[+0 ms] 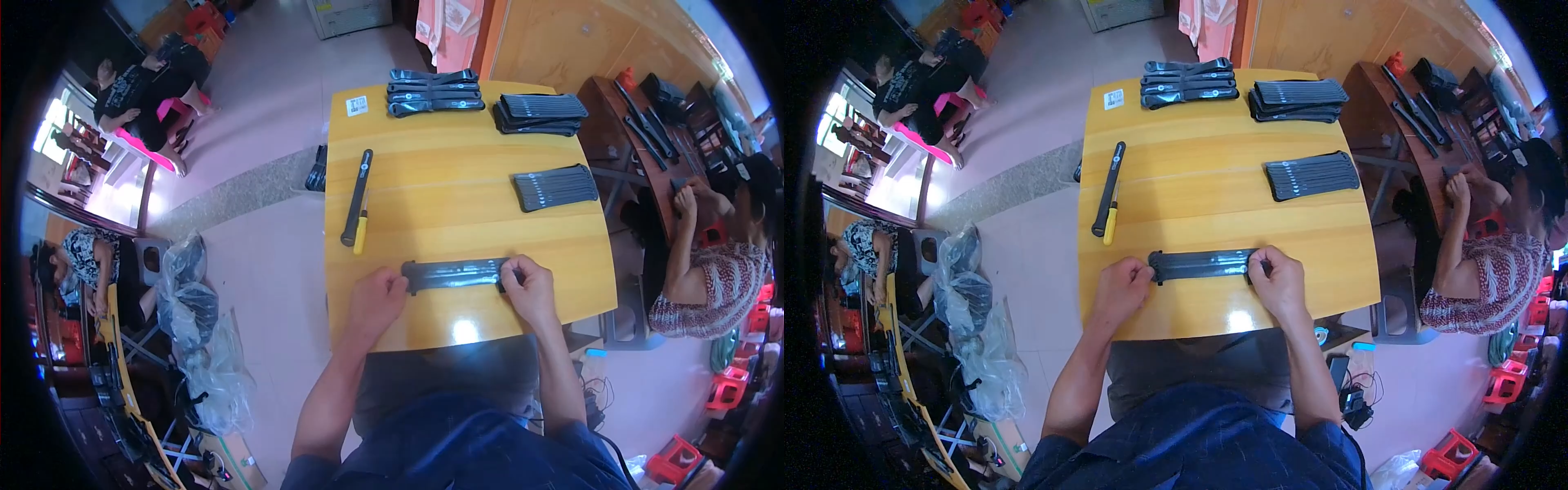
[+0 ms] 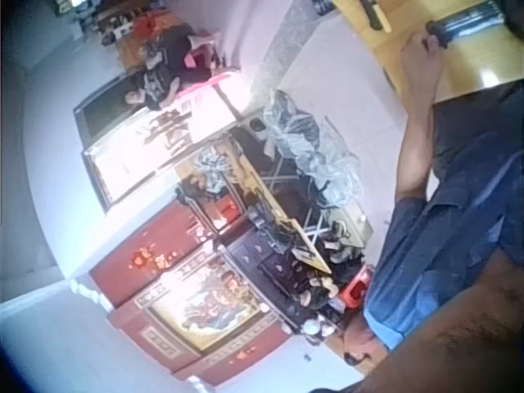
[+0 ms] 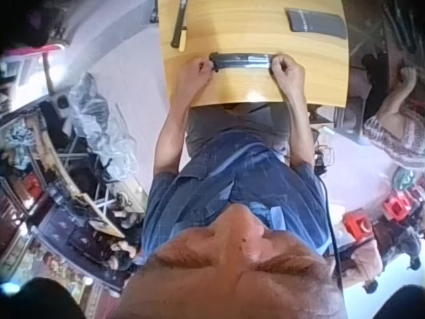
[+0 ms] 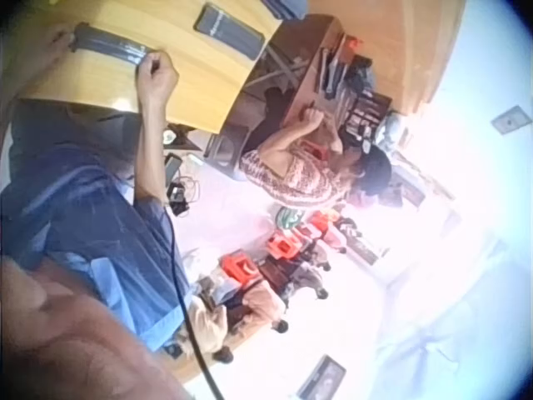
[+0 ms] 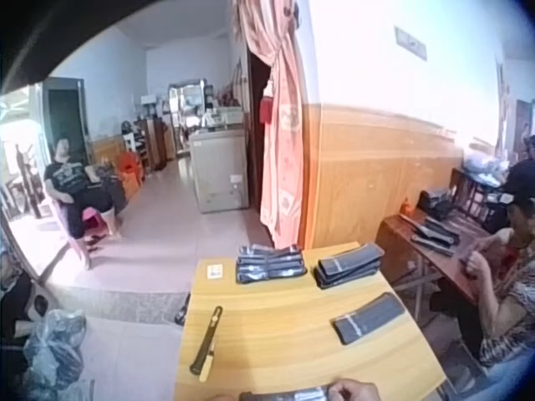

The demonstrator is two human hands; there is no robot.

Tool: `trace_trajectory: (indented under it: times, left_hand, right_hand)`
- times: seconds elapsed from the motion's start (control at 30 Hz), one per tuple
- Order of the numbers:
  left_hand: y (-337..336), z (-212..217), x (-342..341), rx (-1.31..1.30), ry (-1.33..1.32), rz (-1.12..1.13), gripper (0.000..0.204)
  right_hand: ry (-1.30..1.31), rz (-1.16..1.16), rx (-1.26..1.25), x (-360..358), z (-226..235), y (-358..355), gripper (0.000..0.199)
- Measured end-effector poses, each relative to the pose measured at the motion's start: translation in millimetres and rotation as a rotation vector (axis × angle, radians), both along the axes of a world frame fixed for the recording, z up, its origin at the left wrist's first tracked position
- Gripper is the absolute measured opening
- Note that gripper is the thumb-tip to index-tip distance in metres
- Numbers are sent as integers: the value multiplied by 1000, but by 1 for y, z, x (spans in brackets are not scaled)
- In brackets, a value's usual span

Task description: Assembling metal and plastic components for straps or handles in a manufacturing setting.

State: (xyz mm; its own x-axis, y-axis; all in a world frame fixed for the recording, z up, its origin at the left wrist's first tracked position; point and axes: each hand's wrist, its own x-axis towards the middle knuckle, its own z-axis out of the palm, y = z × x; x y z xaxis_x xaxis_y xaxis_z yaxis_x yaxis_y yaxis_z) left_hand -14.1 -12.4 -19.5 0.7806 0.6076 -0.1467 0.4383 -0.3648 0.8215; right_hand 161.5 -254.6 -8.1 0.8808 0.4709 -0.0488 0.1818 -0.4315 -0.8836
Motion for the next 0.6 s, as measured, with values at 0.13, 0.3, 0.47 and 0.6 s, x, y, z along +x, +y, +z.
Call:
trace_trajectory:
  times: [0.13, 0.3, 0.47, 0.6]
  left_hand:
    - [-1, -2, 1, 61, 3, -1, 21]
    - [-2, 0, 1, 119, -30, -1, 22]
    - [-5, 11, 4, 112, 64, 9, 21]
    - [-6, 8, 2, 137, 66, 3, 21]
  right_hand:
    - [-42, -24, -44, -2, 2, 3, 9]
    - [-131, -34, -78, -3, 0, 4, 9]
    - [-230, -45, -152, -5, 2, 7, 11]
    - [-264, -51, -138, -6, -1, 7, 11]
